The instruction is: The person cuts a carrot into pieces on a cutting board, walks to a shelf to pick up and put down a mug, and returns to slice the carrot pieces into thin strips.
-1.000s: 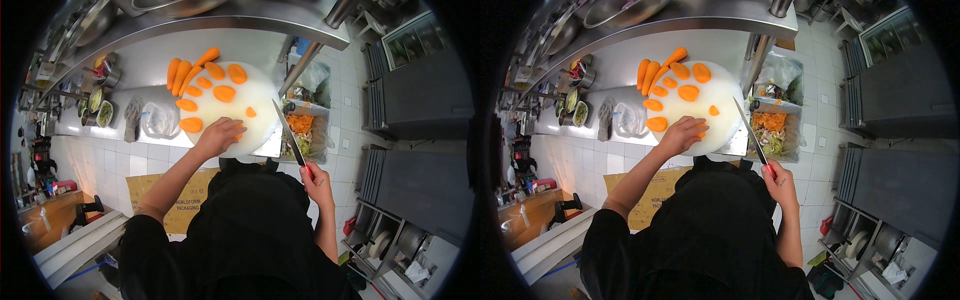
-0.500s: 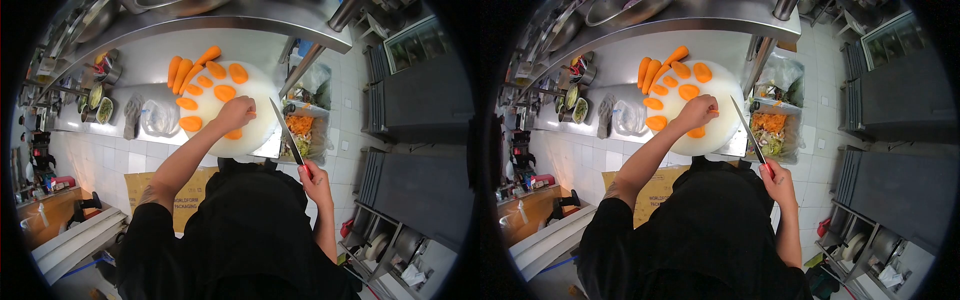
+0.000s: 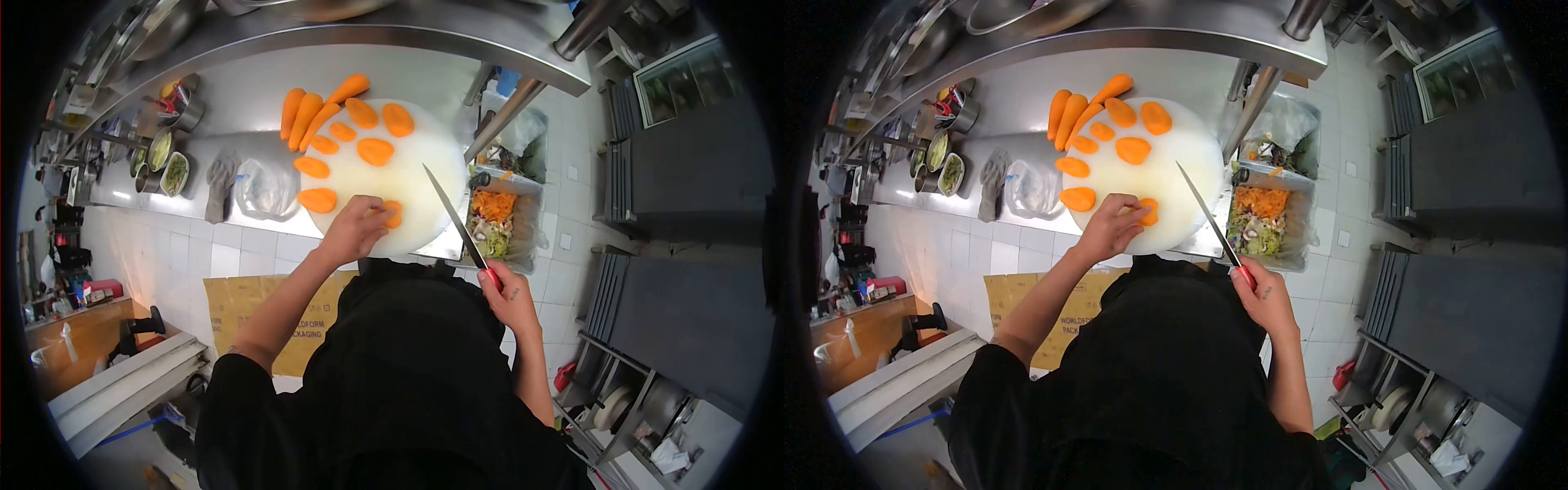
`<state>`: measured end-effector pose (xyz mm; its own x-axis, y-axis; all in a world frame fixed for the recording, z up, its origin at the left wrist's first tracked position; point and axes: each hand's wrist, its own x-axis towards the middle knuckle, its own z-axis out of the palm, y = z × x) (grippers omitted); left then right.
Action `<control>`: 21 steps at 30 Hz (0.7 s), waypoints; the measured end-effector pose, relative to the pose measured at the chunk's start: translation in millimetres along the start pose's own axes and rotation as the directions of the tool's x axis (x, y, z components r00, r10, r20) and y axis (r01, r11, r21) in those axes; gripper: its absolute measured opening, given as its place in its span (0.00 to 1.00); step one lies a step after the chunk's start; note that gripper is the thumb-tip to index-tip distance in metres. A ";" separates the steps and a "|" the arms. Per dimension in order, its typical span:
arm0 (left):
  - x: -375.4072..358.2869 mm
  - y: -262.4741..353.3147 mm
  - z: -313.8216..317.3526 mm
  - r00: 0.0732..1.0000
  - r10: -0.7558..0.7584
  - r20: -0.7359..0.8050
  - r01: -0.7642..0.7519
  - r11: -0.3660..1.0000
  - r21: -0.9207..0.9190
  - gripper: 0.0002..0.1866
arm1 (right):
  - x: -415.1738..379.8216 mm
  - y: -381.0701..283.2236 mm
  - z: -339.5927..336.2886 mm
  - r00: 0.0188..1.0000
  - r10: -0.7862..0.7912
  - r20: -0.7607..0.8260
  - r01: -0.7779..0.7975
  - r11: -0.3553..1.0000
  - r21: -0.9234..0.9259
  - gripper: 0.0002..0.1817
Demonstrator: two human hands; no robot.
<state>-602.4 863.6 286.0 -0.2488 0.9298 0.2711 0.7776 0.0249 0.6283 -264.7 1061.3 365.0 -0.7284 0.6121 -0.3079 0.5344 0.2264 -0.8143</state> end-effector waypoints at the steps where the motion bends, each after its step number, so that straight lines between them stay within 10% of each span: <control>1: -0.4 2.8 -4.8 1.000 -0.004 0.024 0.004 1.000 -0.009 0.32 | 2.0 -0.3 1.5 0.999 -0.032 -0.002 0.032 0.999 -0.018 0.17; 10: 36.7 21.2 -7.9 0.930 -0.109 0.351 0.001 0.955 0.295 0.35 | 7.1 -3.9 6.8 0.999 0.033 0.039 -0.032 0.999 -0.037 0.17; 21: 13.5 29.9 11.5 0.973 -0.160 0.165 0.095 0.934 0.344 0.24 | -2.9 9.0 14.5 0.998 0.063 0.011 -0.064 0.998 0.029 0.17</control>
<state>-575.8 881.1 300.1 -0.2712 0.9616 0.0428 0.9013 0.2381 0.3619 -263.9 1050.6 351.5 -0.6975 0.6171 -0.3642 0.5669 0.1645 -0.8072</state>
